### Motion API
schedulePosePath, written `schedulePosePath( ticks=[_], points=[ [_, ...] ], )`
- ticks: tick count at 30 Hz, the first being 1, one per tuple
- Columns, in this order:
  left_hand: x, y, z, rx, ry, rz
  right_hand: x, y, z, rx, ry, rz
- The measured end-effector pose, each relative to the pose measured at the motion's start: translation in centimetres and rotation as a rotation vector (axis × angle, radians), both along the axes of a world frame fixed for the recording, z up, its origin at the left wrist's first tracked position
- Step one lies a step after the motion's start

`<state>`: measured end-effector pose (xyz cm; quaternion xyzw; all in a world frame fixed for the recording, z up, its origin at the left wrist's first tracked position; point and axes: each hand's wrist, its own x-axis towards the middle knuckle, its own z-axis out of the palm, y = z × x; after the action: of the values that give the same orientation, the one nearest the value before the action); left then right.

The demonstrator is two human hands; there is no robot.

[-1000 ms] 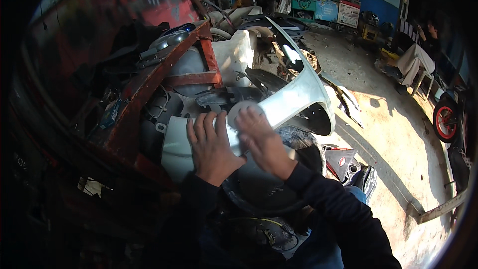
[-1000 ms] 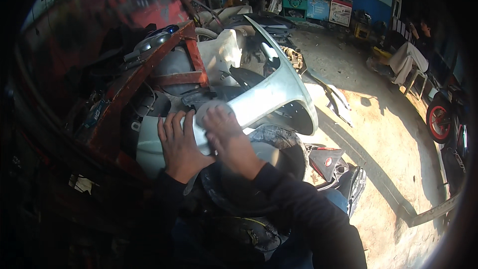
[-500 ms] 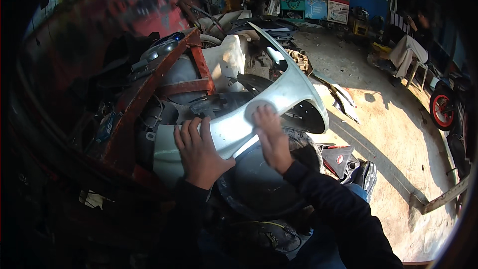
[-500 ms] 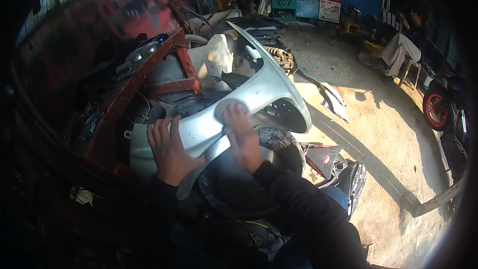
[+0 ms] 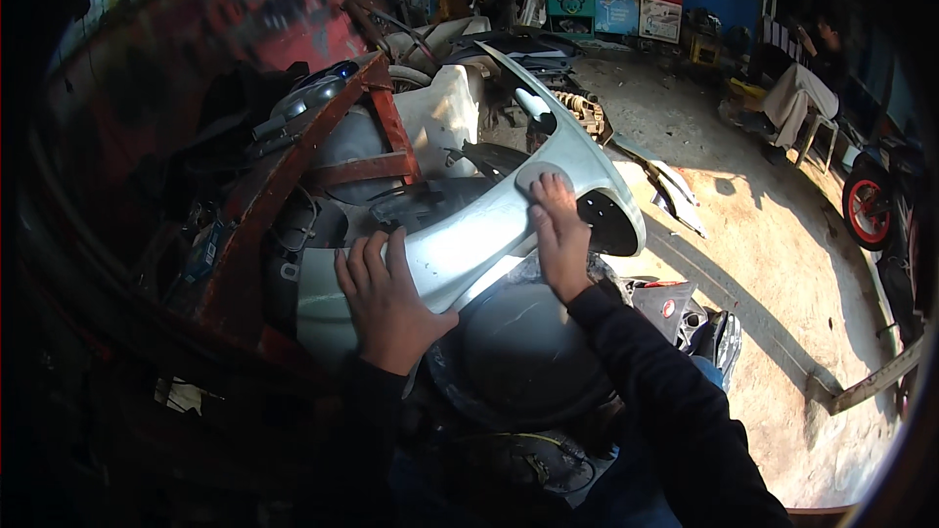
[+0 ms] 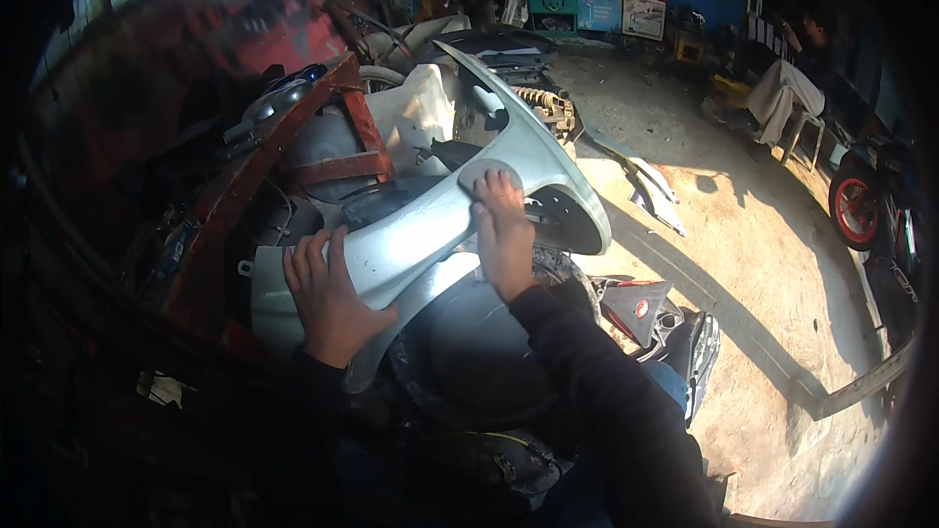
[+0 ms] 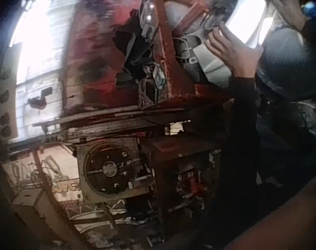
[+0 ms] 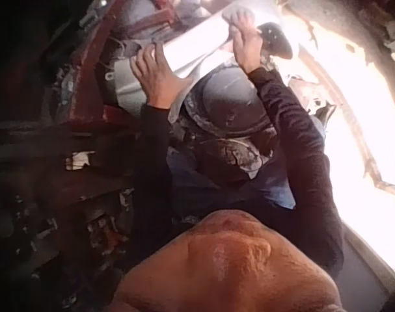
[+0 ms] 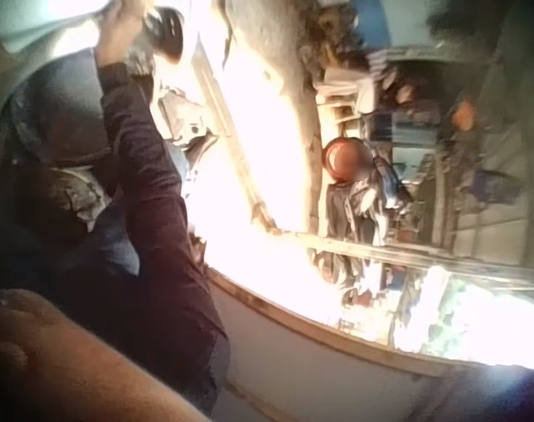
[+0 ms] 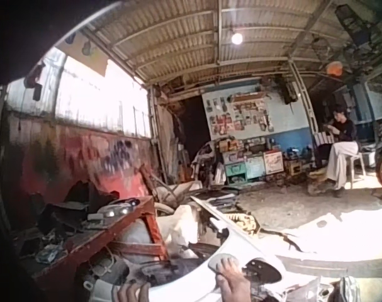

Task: The person sands a plastic motorcycle panel by hand using a circular sanding pad, rubbing the surface repeatedly and checking the texture with their fingers.

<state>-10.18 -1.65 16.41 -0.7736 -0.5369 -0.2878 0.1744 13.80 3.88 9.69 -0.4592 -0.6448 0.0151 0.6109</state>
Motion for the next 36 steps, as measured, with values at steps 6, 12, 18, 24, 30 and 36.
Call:
schedulePosePath(
  ticks=[6, 12, 18, 24, 30, 36],
  points=[
    [0.3, 0.2, -0.4, -0.008, 0.006, -0.022, 3.1, 1.9, 1.5, -0.08, -0.17, 0.146],
    [-0.4, -0.1, -0.3, -0.028, 0.009, -0.007, -1.9, -1.5, 1.9, -0.035, -0.319, 0.297],
    [-0.6, -0.1, -0.1, -0.041, 0.002, -0.01, -2.4, -2.3, 1.3, 0.03, -0.472, 0.314],
    [-0.4, 0.1, -0.3, -0.014, -0.032, -0.011, -2.2, -0.2, 0.8, -0.017, -0.127, 0.124],
    [-0.4, 0.1, -0.3, -0.004, -0.034, -0.044, 1.7, 0.5, 1.3, -0.103, 0.132, 0.038],
    [-1.0, 0.3, -0.5, -0.005, -0.045, -0.046, -0.6, -1.7, 0.4, -0.015, -0.091, 0.071]
  ],
)
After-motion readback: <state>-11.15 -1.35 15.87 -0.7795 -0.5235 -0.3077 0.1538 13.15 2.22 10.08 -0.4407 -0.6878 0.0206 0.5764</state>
